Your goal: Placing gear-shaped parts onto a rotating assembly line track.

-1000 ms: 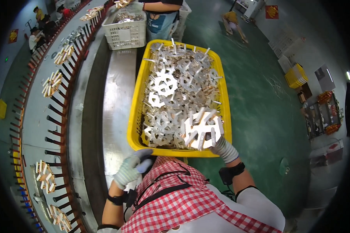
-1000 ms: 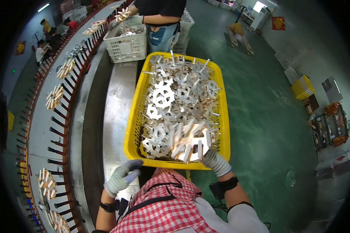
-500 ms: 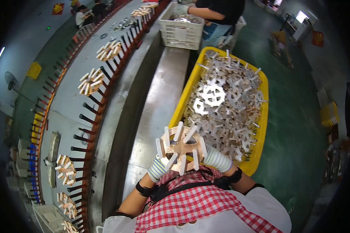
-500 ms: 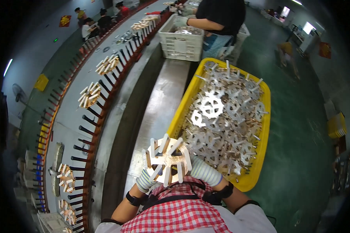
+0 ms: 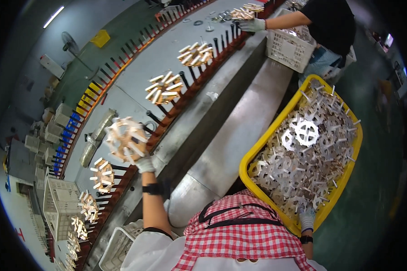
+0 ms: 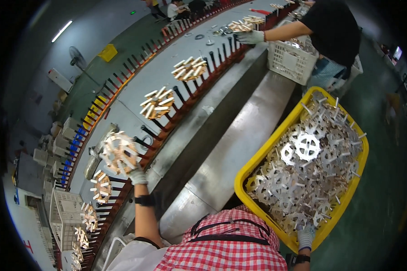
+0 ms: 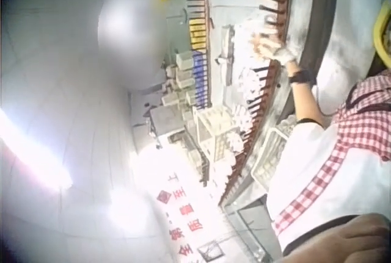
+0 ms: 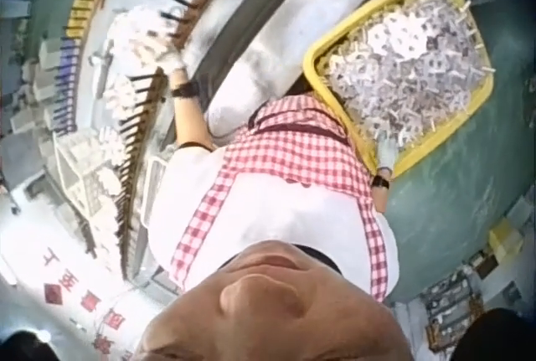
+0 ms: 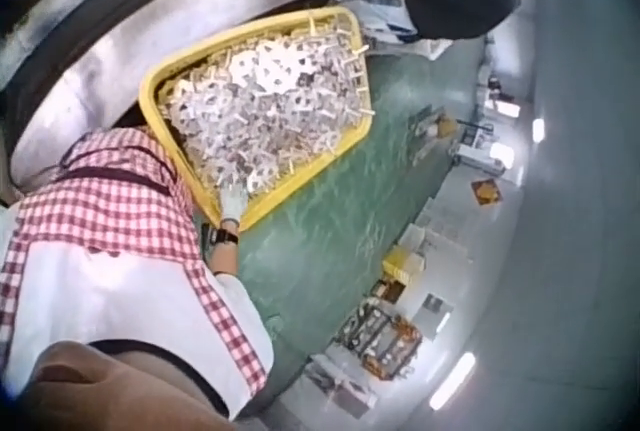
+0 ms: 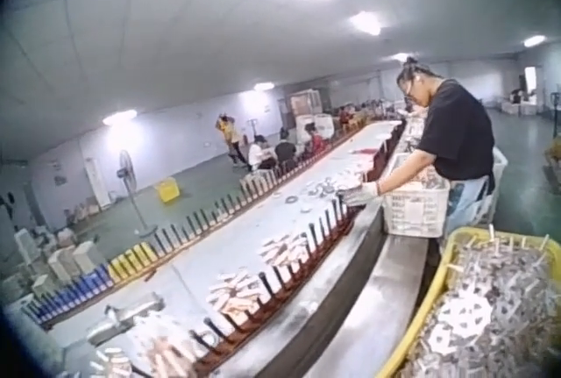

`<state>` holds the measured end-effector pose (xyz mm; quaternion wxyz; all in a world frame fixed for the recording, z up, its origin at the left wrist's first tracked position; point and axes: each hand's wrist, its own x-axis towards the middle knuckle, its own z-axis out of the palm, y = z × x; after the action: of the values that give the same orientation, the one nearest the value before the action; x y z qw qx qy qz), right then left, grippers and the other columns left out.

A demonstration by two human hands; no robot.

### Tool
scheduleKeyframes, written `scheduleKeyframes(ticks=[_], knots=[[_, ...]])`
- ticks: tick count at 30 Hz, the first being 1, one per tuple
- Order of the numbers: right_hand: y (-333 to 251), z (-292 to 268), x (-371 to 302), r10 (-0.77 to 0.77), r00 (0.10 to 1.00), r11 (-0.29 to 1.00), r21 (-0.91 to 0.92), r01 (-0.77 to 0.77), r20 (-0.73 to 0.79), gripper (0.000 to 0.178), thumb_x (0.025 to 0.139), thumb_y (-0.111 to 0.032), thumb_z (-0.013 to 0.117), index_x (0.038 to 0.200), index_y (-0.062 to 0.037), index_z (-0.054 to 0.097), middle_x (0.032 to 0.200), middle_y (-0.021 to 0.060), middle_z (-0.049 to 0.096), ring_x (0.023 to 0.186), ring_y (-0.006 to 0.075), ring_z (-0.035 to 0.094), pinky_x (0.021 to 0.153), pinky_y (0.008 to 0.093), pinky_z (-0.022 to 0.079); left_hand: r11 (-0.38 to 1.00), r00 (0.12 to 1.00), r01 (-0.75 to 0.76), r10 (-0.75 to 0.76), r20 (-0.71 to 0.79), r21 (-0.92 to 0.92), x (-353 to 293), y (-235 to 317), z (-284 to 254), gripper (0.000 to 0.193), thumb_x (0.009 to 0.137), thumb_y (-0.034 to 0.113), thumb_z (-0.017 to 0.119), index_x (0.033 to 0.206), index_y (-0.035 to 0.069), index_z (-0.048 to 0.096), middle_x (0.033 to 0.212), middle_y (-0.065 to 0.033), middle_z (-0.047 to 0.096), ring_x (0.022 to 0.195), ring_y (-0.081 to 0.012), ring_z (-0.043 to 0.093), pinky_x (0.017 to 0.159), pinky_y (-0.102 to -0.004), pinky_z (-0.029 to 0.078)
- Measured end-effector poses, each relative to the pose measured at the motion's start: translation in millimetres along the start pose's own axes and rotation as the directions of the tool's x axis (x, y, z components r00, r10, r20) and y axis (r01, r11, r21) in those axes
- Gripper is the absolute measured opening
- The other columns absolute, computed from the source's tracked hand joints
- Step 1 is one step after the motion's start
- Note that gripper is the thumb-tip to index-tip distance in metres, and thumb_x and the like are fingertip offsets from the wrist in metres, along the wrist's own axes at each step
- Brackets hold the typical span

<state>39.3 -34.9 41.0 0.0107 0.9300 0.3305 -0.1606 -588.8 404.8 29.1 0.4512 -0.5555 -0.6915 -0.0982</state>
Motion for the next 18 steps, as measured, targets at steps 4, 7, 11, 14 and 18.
scheduleKeyframes(ticks=[4,7,11,14,18], knots=[[15.0,8.7,-12.1,0.058,0.997,0.987,0.156,-0.049,-0.051,0.053,0.085,-0.041,0.051,0.114,0.0031,0.054,0.115,0.0286,0.052,0.106,0.0424,0.049,0.091,0.0454,0.04,0.97,0.974,-0.088,0.13,0.183,-0.225,-20.0,44.2,13.9,0.054,0.083,0.033,0.061,0.122,-0.002,0.05,0.119,-0.018,0.054,0.104,-0.0334,0.055,0.089,-0.0423,0.046],[3.9,37.2,27.7,0.108,0.992,0.968,0.232,-0.091,-0.061,0.041,0.08,-0.03,0.057,0.109,-0.0015,0.057,0.112,0.023,0.057,0.102,0.0394,0.054,0.088,0.0456,0.043,0.913,0.957,-0.037,0.15,0.249,-0.407,-12.0,-22.9,54.8,0.054,0.083,0.034,0.061,0.122,-0.002,0.05,0.118,-0.0182,0.055,0.102,-0.0335,0.055,0.088,-0.0419,0.046],[-16.2,37.0,41.0,0.298,0.952,0.945,0.165,-0.283,-0.072,0.038,0.082,-0.032,0.055,0.107,-0.0041,0.059,0.108,0.0223,0.058,0.101,0.0381,0.055,0.086,0.0451,0.044,0.856,0.927,0.105,0.1,0.362,-0.506,-17.6,-112.0,106.3,0.055,0.084,0.036,0.06,0.122,-0.003,0.05,0.118,-0.0185,0.055,0.1,-0.0336,0.056,0.087,-0.0414,0.047],[-22.5,37.2,56.9,0.294,0.955,0.934,0.207,-0.293,0.024,0.039,0.085,-0.037,0.051,0.106,-0.0057,0.061,0.106,0.0215,0.061,0.099,0.0367,0.057,0.086,0.0438,0.045,0.837,0.882,0.278,-0.029,0.469,-0.471,-28.3,-166.9,120.8,0.056,0.084,0.036,0.06,0.122,-0.003,0.049,0.118,-0.0188,0.056,0.098,-0.0337,0.057,0.086,-0.0411,0.047],[-39.4,35.3,50.3,0.255,0.931,0.944,0.143,-0.299,0.262,0.051,0.085,-0.049,0.045,0.112,-0.0083,0.062,0.107,0.0196,0.063,0.102,0.0339,0.058,0.089,0.0405,0.045,0.768,0.784,0.468,-0.131,0.607,-0.438,-49.2,-155.3,98.8,0.057,0.084,0.038,0.059,0.123,-0.003,0.049,0.117,-0.0191,0.056,0.096,-0.0338,0.058,0.084,-0.0406,0.048]])
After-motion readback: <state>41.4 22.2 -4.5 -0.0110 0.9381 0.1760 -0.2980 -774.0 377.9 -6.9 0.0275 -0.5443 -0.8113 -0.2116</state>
